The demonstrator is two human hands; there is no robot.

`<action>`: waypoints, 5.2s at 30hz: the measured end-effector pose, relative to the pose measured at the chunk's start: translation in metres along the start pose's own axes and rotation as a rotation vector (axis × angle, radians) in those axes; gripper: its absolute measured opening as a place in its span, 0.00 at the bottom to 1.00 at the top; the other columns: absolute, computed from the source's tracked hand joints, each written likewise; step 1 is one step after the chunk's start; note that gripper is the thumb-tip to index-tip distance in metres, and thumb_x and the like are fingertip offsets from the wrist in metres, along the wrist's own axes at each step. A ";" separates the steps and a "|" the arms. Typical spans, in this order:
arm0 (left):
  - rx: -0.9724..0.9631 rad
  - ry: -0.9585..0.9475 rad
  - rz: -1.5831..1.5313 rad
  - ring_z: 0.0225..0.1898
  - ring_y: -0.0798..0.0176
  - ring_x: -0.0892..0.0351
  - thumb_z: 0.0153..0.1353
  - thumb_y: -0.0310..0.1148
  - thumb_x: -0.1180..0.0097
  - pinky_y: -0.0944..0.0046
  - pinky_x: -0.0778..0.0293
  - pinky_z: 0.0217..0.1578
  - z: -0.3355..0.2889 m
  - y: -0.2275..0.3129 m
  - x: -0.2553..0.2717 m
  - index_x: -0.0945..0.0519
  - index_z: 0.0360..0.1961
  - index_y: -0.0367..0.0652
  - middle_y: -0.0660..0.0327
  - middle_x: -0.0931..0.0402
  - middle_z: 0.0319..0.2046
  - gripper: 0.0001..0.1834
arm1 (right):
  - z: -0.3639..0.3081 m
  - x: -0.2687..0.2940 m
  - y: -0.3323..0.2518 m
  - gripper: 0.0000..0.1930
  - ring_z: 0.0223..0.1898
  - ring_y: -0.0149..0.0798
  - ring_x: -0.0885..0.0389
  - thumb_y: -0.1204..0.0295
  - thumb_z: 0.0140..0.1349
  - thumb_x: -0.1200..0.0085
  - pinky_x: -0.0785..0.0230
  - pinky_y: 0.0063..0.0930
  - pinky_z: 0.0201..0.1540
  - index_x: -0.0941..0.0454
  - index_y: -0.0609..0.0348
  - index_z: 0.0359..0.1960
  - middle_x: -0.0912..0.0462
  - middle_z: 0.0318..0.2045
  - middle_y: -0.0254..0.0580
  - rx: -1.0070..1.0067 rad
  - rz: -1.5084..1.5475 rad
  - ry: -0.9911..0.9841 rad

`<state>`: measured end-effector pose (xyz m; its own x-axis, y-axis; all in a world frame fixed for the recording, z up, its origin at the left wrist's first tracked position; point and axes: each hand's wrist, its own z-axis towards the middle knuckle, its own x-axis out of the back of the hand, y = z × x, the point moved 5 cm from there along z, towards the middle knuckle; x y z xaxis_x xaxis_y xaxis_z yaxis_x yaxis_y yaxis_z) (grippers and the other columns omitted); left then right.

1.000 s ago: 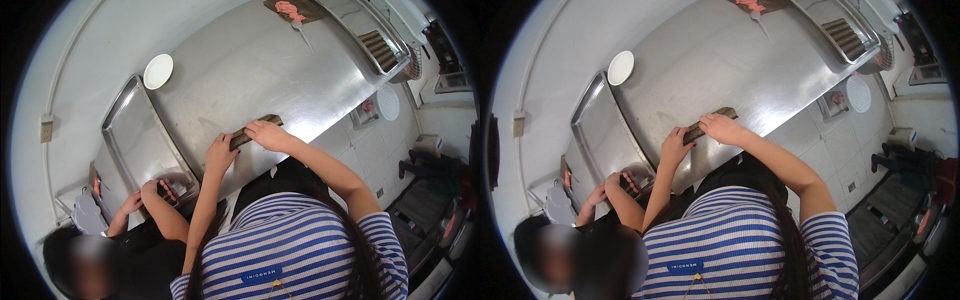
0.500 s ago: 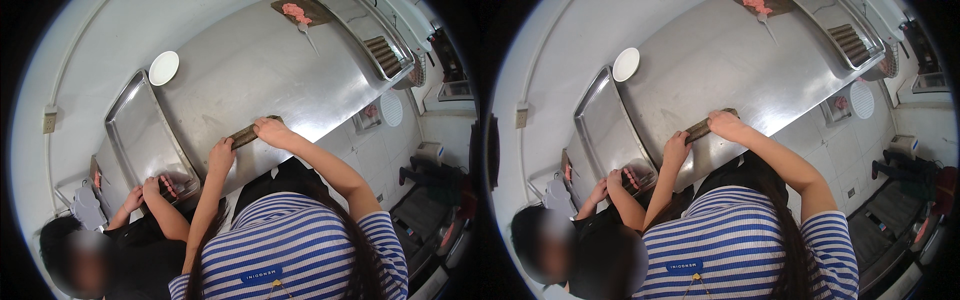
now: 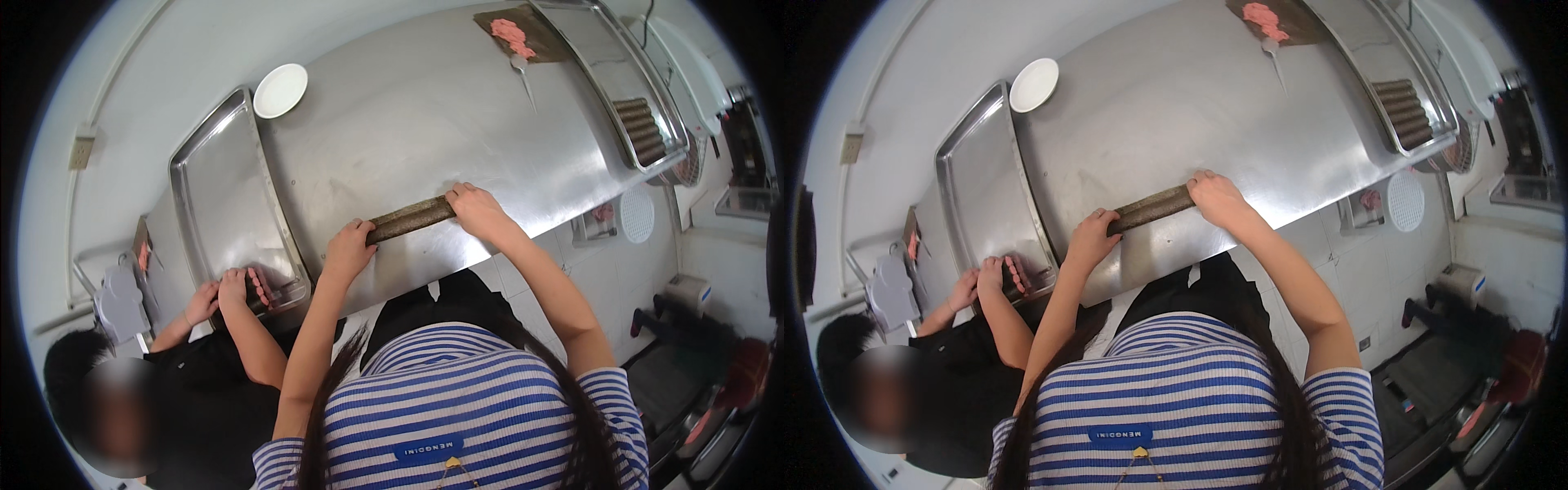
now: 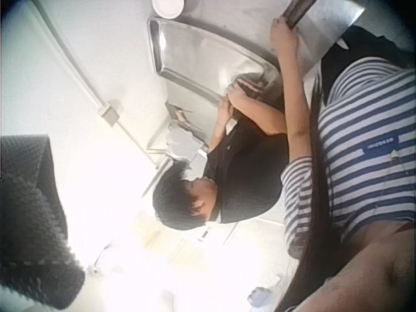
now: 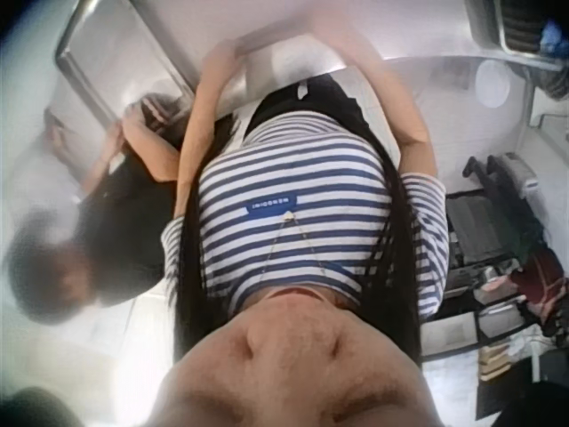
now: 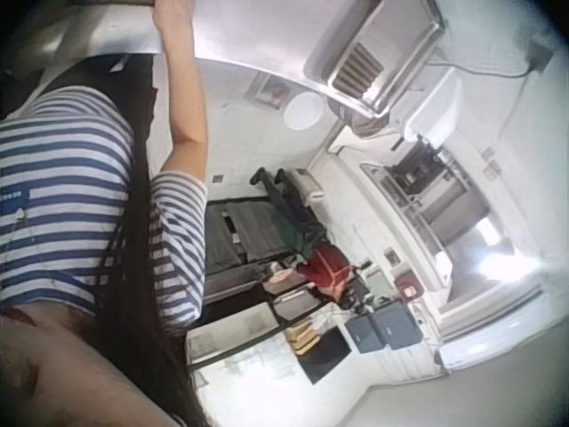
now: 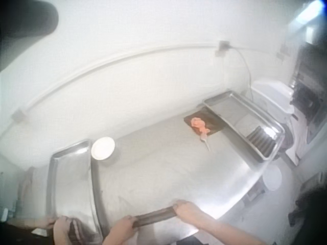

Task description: The person spreads a pink filling onto a sheet of nori using a spoon, then rolls the nori into a cylindrical sushi roll. The completed roll is placed on a metal tray alongside other finished rolls. The process is repeated with additional nori sheets.

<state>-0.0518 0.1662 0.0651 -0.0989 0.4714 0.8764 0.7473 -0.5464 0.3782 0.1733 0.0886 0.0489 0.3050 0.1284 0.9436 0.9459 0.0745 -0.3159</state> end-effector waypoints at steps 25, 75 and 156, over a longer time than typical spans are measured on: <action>0.036 0.152 -0.027 0.45 0.55 0.24 0.46 0.26 0.36 0.57 0.24 0.44 -0.017 -0.015 -0.003 0.21 0.38 0.42 0.59 0.25 0.39 0.15 | 0.005 -0.020 -0.027 0.15 0.47 0.47 0.25 0.76 0.49 0.42 0.28 0.39 0.48 0.24 0.64 0.40 0.25 0.41 0.47 0.082 0.127 0.016; 0.321 0.583 -0.112 0.70 0.48 0.49 0.58 0.49 0.47 0.44 0.54 0.67 -0.047 0.071 -0.106 0.40 0.66 0.46 0.53 0.48 0.69 0.37 | 0.207 0.026 -0.091 0.32 0.69 0.44 0.44 0.85 0.45 0.58 0.59 0.56 0.70 0.28 0.53 0.57 0.30 0.61 0.36 1.153 0.189 -0.096; 0.596 0.892 -0.330 0.67 0.45 0.45 0.62 0.38 0.47 0.54 0.40 0.64 0.007 -0.020 -0.041 0.40 0.65 0.42 0.51 0.51 0.69 0.31 | 0.340 0.041 -0.070 0.23 0.67 0.44 0.40 0.55 0.64 0.51 0.65 0.61 0.69 0.26 0.54 0.56 0.28 0.61 0.37 0.753 -0.011 0.320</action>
<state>-0.0582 0.1629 0.0193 -0.6070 -0.2636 0.7497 0.7686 0.0451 0.6381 0.0819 0.4245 0.0761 0.4213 -0.1565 0.8933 0.6556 0.7332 -0.1807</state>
